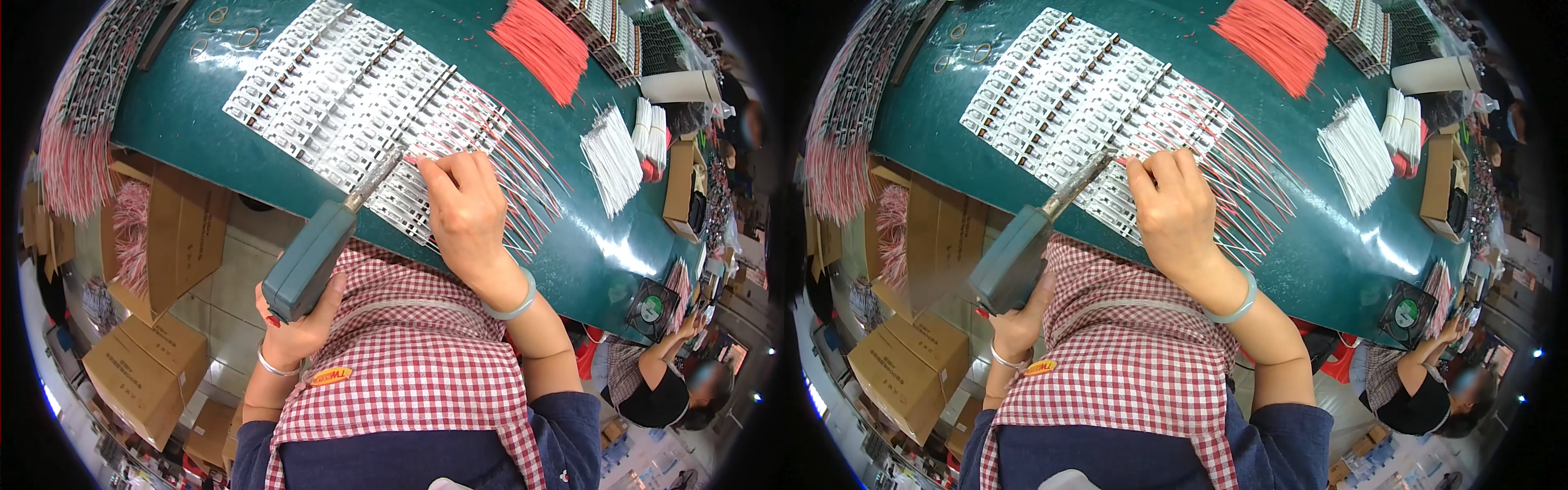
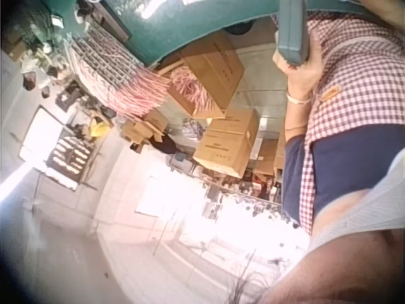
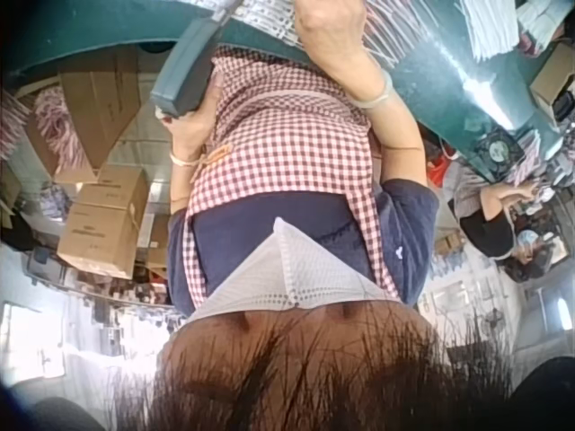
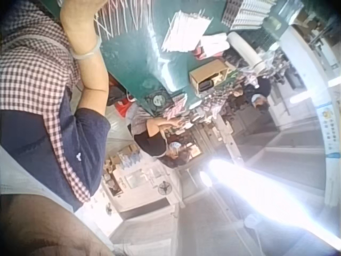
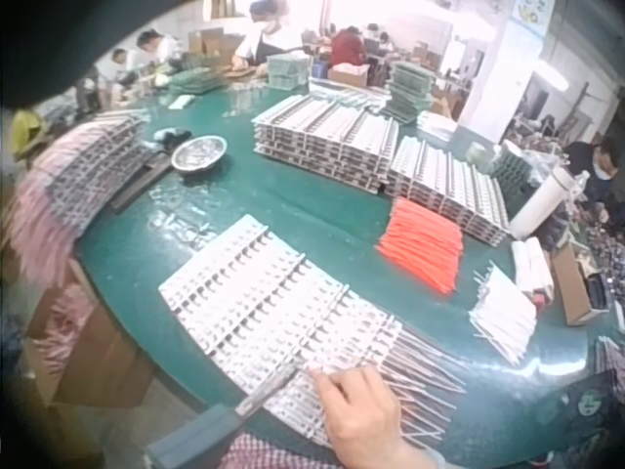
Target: The person uses a soldering iron to attach red and white wires to a white plastic grid fixture on a green workbench. They repeatedly pick up individual wires, position them into slots on the grid, and apply heat to secure them.
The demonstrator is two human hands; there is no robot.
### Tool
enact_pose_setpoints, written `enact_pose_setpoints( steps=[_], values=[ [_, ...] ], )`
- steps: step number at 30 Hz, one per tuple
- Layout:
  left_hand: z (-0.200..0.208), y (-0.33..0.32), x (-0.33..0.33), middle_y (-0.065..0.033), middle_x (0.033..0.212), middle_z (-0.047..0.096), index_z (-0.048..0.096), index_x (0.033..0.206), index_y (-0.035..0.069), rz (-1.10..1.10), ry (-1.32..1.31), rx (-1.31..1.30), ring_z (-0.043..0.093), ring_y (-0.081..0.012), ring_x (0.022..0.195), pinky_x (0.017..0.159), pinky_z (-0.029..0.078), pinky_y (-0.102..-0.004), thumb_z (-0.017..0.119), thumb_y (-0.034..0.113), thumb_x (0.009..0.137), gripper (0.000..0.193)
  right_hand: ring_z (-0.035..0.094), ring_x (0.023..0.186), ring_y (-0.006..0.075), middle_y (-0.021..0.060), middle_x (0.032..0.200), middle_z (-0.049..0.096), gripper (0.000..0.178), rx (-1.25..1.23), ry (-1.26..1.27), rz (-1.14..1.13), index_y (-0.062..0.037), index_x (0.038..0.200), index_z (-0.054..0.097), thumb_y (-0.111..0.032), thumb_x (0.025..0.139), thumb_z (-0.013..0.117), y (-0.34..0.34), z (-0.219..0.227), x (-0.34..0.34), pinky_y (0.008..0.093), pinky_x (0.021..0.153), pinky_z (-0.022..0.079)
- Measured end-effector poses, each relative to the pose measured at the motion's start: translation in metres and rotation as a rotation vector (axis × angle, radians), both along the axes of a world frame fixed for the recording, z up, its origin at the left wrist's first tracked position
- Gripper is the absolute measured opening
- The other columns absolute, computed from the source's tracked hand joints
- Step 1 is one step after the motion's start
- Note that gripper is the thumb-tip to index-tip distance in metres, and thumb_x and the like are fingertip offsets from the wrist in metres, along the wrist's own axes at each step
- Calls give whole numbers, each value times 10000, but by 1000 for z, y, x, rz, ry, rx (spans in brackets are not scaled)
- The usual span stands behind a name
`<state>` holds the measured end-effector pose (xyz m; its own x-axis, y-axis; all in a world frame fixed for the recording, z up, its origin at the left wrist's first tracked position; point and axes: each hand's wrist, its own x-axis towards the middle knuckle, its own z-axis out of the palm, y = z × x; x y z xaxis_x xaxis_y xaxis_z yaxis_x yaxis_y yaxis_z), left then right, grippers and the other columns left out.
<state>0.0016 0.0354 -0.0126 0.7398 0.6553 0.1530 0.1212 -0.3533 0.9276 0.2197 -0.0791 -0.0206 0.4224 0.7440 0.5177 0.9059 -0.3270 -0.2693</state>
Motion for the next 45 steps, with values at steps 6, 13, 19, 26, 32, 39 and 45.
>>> enact_pose_setpoints(
  steps=[6,13,19,26,32,39,45],
  values=[
    [4,2,4,-93,870,714,740,989,-13,-13,26,-63,669,-165,664,605,523,-274,786,-8,805,190,566,787,246,77,841,584,212,-5,-13,-5,19,966,728,6,755,708,0,-1,1,339,621,492],
    [3,3,5,-86,862,713,736,969,-16,-19,18,-50,664,-154,658,598,520,-274,787,-10,805,171,568,792,241,72,835,577,213,-20,-10,-12,25,963,736,5,753,707,1,0,-1,337,620,494],
    [-1,-5,-5,-91,854,742,743,984,-11,79,87,-188,697,-167,694,611,537,-289,800,30,829,170,569,795,241,75,836,577,216,-22,-12,-11,28,963,736,8,751,704,1,0,-1,338,616,494],
    [-2,-6,-13,-85,858,744,741,1010,-11,74,107,-209,696,-167,703,620,543,-295,807,50,841,192,570,803,250,79,845,579,209,-15,-2,-6,31,958,726,13,751,703,1,-1,0,350,614,489],
    [-4,-8,-16,-89,860,736,738,1017,-12,75,86,-157,687,-179,689,628,541,-296,811,40,827,210,571,811,254,79,849,585,227,32,4,4,26,972,719,27,746,702,0,-1,-5,353,630,489],
    [-5,-4,-14,-97,876,712,731,1007,-10,24,27,-61,677,-190,688,620,526,-288,794,14,802,215,576,814,252,81,861,603,242,20,41,23,16,982,721,26,741,708,-2,-3,-11,346,651,499],
    [0,-3,-10,-80,851,673,717,977,-22,-9,19,-65,631,-156,647,591,498,-269,775,-20,804,183,577,813,252,83,859,602,238,25,33,29,16,976,720,24,738,711,-3,-4,-10,348,653,499]
  ],
)
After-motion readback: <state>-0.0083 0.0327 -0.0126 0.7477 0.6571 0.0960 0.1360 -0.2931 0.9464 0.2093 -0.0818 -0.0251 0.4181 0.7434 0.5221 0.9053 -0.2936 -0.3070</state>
